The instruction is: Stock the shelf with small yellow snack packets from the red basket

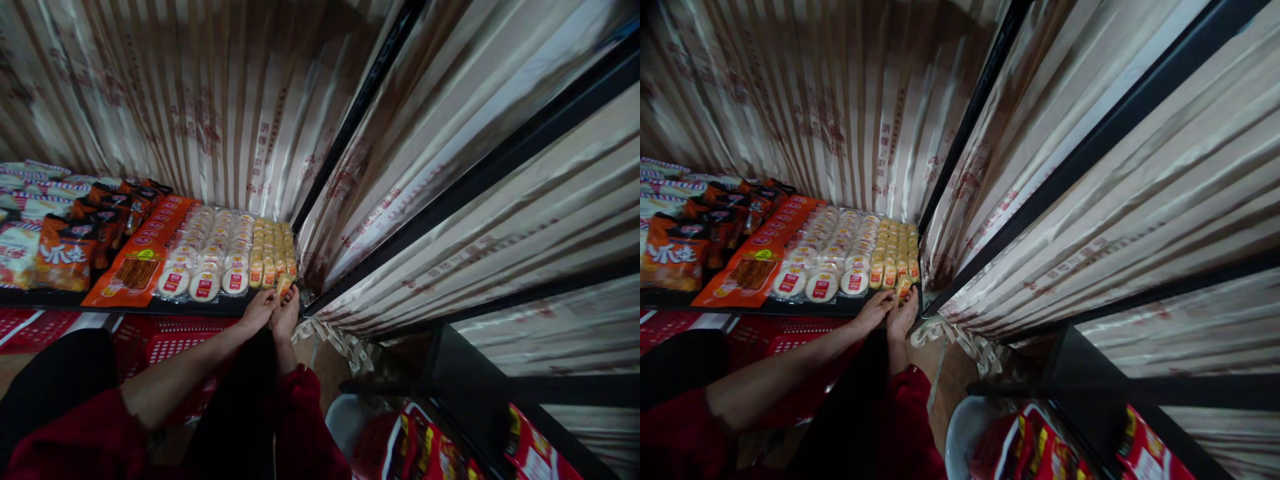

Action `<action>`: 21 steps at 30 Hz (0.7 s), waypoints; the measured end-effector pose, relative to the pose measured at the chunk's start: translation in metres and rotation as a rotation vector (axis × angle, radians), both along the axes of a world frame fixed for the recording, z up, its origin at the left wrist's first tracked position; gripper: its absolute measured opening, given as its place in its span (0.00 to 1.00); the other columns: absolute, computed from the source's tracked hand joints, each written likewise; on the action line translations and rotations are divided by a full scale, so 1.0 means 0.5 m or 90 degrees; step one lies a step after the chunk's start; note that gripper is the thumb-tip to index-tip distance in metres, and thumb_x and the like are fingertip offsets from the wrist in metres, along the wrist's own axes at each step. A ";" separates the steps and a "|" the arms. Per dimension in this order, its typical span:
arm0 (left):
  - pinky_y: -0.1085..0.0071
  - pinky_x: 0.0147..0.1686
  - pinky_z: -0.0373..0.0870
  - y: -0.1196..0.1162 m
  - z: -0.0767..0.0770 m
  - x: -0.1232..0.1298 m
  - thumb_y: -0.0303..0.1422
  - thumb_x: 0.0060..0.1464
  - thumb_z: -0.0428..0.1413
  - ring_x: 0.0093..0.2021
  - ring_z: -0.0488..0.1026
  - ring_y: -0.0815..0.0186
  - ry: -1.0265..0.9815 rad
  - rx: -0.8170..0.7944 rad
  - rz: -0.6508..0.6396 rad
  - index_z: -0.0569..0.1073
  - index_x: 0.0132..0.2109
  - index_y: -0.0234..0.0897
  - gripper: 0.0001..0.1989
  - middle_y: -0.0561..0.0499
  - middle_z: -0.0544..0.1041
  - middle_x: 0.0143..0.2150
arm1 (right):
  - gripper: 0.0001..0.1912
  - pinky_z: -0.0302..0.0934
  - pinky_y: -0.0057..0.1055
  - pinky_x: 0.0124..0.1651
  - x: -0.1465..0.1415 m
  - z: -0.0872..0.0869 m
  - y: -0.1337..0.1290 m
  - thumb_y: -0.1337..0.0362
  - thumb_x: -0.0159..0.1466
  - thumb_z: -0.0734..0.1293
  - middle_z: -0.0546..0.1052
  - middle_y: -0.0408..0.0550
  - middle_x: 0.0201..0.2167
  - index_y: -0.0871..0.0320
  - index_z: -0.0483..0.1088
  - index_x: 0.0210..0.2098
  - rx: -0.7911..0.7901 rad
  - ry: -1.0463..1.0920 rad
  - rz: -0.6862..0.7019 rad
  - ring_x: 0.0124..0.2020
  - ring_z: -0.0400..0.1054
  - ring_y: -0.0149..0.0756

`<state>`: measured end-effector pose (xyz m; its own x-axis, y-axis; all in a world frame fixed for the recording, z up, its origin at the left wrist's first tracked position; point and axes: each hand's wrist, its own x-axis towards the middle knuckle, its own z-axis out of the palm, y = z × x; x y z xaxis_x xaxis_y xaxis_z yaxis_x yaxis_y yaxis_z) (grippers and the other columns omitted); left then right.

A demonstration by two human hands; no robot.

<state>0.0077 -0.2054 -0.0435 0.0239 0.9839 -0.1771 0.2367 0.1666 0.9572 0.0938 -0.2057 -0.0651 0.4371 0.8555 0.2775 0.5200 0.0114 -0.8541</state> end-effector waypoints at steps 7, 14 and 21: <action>0.72 0.45 0.68 0.004 0.003 -0.007 0.25 0.50 0.50 0.43 0.71 0.68 0.012 -0.027 -0.023 0.67 0.55 0.35 0.23 0.44 0.70 0.51 | 0.28 0.59 0.36 0.48 -0.001 0.012 0.026 0.62 0.56 0.64 0.72 0.56 0.46 0.61 0.58 0.56 -0.017 -0.033 -0.024 0.44 0.66 0.39; 0.71 0.48 0.66 0.002 0.002 -0.008 0.25 0.49 0.50 0.46 0.70 0.66 0.046 0.005 -0.005 0.68 0.54 0.35 0.23 0.45 0.72 0.48 | 0.27 0.57 0.38 0.50 0.002 0.018 0.044 0.64 0.57 0.64 0.72 0.56 0.47 0.63 0.60 0.55 -0.012 -0.092 -0.020 0.45 0.65 0.41; 0.71 0.51 0.64 -0.002 0.011 -0.012 0.26 0.49 0.50 0.48 0.70 0.66 0.074 0.007 -0.023 0.68 0.54 0.31 0.23 0.42 0.71 0.50 | 0.23 0.55 0.38 0.53 0.007 0.015 0.053 0.62 0.59 0.62 0.71 0.56 0.50 0.62 0.63 0.53 0.013 -0.130 0.006 0.50 0.62 0.42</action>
